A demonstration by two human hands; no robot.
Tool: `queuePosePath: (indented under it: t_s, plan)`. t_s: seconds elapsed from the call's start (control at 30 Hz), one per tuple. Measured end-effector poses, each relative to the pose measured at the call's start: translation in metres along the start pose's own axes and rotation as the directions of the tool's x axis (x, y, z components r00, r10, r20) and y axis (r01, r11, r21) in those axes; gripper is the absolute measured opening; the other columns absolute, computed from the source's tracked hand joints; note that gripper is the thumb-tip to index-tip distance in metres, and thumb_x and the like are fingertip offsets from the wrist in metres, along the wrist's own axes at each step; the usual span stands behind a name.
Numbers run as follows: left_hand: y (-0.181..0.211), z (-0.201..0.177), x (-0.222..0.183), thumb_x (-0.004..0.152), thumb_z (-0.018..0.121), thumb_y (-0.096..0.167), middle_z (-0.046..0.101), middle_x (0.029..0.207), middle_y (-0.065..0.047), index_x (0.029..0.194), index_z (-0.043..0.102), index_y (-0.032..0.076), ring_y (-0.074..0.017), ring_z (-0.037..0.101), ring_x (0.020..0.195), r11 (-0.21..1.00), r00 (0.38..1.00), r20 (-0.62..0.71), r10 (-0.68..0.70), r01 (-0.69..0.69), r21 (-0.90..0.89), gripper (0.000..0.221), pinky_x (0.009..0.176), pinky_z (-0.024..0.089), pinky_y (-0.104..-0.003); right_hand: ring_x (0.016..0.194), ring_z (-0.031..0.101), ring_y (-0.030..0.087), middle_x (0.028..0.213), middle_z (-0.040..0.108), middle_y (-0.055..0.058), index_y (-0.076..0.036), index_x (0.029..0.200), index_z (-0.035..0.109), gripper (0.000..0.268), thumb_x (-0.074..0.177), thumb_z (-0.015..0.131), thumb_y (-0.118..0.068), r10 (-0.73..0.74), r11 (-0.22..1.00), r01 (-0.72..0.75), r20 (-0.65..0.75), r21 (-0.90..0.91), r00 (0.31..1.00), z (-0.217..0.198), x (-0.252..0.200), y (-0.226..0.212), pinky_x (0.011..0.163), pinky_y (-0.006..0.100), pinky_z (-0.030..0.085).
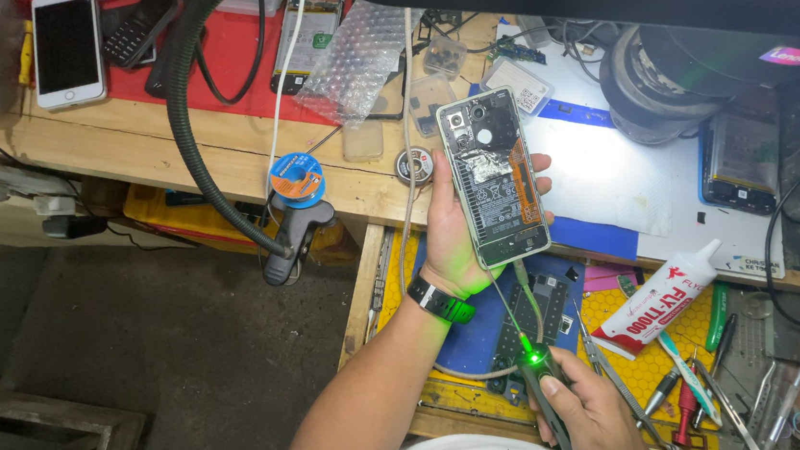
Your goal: The person manipulates the internal components of a disassembled mobile phone, using a small pry tool to lift sections and a handheld screwdriver to work on internal parts while the device is connected to a power cable.
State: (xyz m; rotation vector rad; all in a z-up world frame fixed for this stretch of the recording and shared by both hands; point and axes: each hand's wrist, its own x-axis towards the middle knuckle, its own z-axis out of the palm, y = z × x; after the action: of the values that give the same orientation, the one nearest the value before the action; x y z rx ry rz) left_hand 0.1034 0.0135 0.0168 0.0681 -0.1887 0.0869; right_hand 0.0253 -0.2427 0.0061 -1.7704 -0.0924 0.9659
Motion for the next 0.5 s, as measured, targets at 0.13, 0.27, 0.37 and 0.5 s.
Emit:
queuePosePath:
  t_s: [0.13, 0.27, 0.37, 0.5]
  plan:
    - [0.001, 0.0, 0.0, 0.111, 0.027, 0.075, 0.059, 0.139, -0.026, 0.152, 0.047, -0.001, -0.0328, 0.065, 0.12, 1.0, 1.0, 0.013, 0.008, -0.008, -0.004, 0.089, 0.096, 0.059, -0.052, 0.052, 0.063, 0.015, 0.076, 0.065, 0.009, -0.004, 0.135, 0.057, 0.043, 0.096, 0.051, -0.021, -0.019, 1.0, 0.02, 0.019, -0.013, 1.0, 0.002, -0.001, -0.004, 0.048, 0.03, 0.052]
    - [0.001, 0.0, 0.0, 0.11, 0.027, 0.075, 0.059, 0.139, -0.026, 0.151, 0.047, 0.0, -0.0326, 0.065, 0.12, 1.0, 1.0, 0.011, -0.001, 0.001, -0.016, 0.088, 0.096, 0.059, -0.052, 0.051, 0.063, 0.015, 0.073, 0.066, 0.008, -0.005, 0.132, 0.059, 0.041, 0.096, 0.052, -0.023, -0.03, 0.994, 0.029, -0.004, -0.101, 1.0, 0.006, -0.003, -0.01, 0.049, 0.03, 0.052]
    - [0.001, 0.0, -0.001, 0.11, 0.027, 0.075, 0.059, 0.139, -0.026, 0.151, 0.047, 0.0, -0.0327, 0.065, 0.12, 1.0, 1.0, 0.009, 0.003, -0.003, -0.007, 0.088, 0.096, 0.059, -0.052, 0.051, 0.064, 0.015, 0.072, 0.067, 0.007, -0.008, 0.136, 0.06, 0.044, 0.095, 0.051, -0.022, -0.016, 0.991, 0.014, -0.011, -0.132, 1.0, 0.006, -0.005, -0.015, 0.049, 0.03, 0.052]
    - [0.001, 0.001, 0.0, 0.11, 0.027, 0.074, 0.06, 0.138, -0.026, 0.151, 0.047, 0.0, -0.0322, 0.065, 0.12, 1.0, 1.0, -0.006, 0.009, -0.009, 0.013, 0.087, 0.095, 0.059, -0.052, 0.051, 0.063, 0.015, 0.073, 0.066, 0.008, -0.007, 0.137, 0.059, 0.045, 0.095, 0.051, -0.022, -0.025, 0.995, 0.023, -0.02, -0.1, 0.999, 0.007, -0.004, -0.016, 0.049, 0.03, 0.052]
